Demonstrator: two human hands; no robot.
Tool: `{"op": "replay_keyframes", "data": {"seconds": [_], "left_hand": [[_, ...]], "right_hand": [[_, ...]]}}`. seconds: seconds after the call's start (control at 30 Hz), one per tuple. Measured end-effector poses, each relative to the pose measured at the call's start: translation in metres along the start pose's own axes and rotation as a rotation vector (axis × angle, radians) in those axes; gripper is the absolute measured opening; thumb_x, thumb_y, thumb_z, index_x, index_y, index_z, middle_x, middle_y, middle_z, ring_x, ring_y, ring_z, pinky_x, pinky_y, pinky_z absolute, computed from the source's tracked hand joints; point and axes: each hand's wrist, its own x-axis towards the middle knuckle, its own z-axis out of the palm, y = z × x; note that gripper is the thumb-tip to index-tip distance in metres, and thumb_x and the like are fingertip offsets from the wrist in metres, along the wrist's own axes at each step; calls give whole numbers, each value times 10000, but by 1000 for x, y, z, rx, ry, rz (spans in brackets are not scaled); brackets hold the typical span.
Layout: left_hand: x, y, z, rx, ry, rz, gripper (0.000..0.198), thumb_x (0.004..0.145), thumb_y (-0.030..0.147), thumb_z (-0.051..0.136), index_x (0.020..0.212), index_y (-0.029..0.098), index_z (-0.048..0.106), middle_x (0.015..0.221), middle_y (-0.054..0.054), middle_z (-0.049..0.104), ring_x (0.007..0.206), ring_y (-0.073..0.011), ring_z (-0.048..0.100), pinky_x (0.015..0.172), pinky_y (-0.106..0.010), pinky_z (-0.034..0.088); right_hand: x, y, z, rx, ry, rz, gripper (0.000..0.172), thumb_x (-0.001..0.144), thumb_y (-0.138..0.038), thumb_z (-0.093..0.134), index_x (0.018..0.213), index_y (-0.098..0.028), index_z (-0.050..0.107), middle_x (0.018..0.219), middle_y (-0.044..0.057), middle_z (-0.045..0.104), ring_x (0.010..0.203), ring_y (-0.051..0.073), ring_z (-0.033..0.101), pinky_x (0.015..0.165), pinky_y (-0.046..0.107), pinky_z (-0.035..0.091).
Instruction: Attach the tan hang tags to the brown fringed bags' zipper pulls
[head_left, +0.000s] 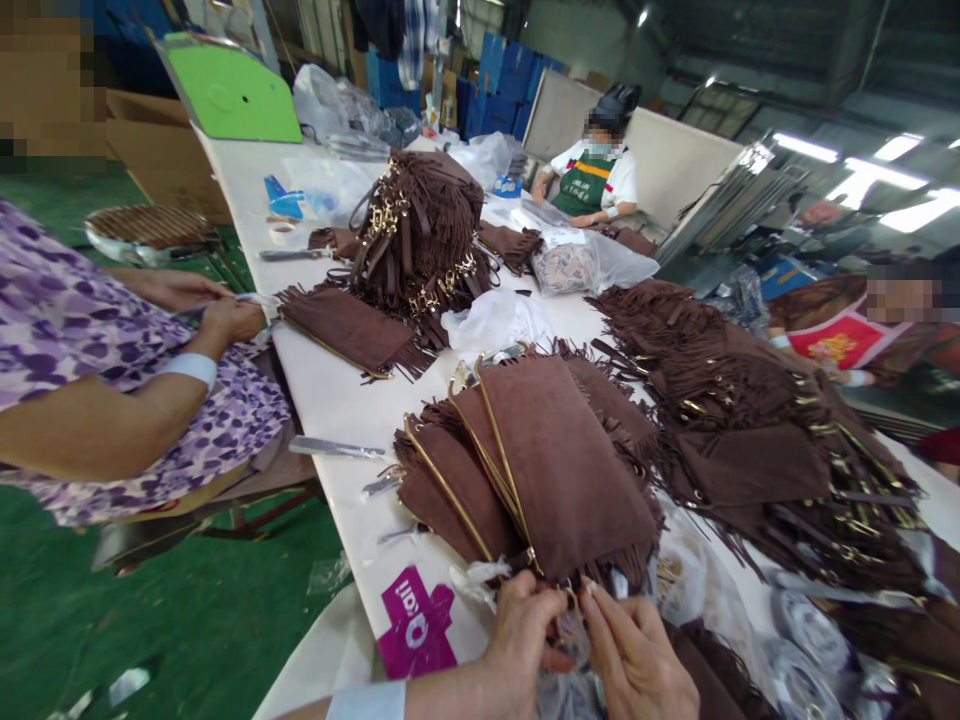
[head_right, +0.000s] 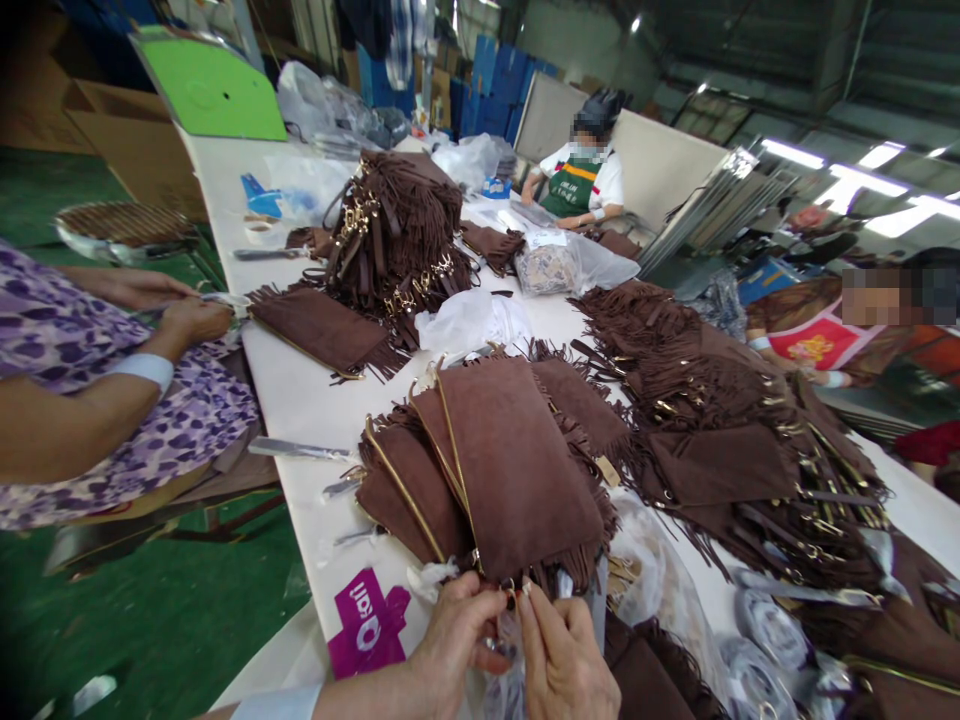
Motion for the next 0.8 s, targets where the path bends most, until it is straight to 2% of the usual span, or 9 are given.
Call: {"op": "replay_keyframes", "data": {"seconds": [0.17,0.37,0.6,0.8], "left_hand": [[0,1,0,4,-9,-13,257,583,311,516,784,152,535,725,-29,554,652,-166,539,456,-235,399],[1,-2,0,14,-3,0,244,601,310,514,785,151,535,734,-32,556,688,-174,547,464,-230,409],[1,-2,-1,27,-9,2,253,614,316,532,801,146,542,755,-39,555,710,-176,541,471,-229,419],[2,-5,-1,10,13,-2,203,604,313,538,730,154,519,697,-29,519,694,-177,523,453,-234,417]], "right_hand": [[-2,9,6,78,-82,-63,348,904,-264,322,1143,-189,564,841,62,645,694,105,650,520,127,507],[2,-3,4,368,-10,137,261,855,-297,440,1006,-185,621,923,68,676,838,146,651,750,193,527],[6,-9,1,624,12,428,228,739,-372,589,859,-201,678,815,32,715,728,170,671,669,203,547],[6,-13,5,660,29,537,265,691,-406,616,833,-190,678,781,33,713,696,164,668,665,187,540]]}}
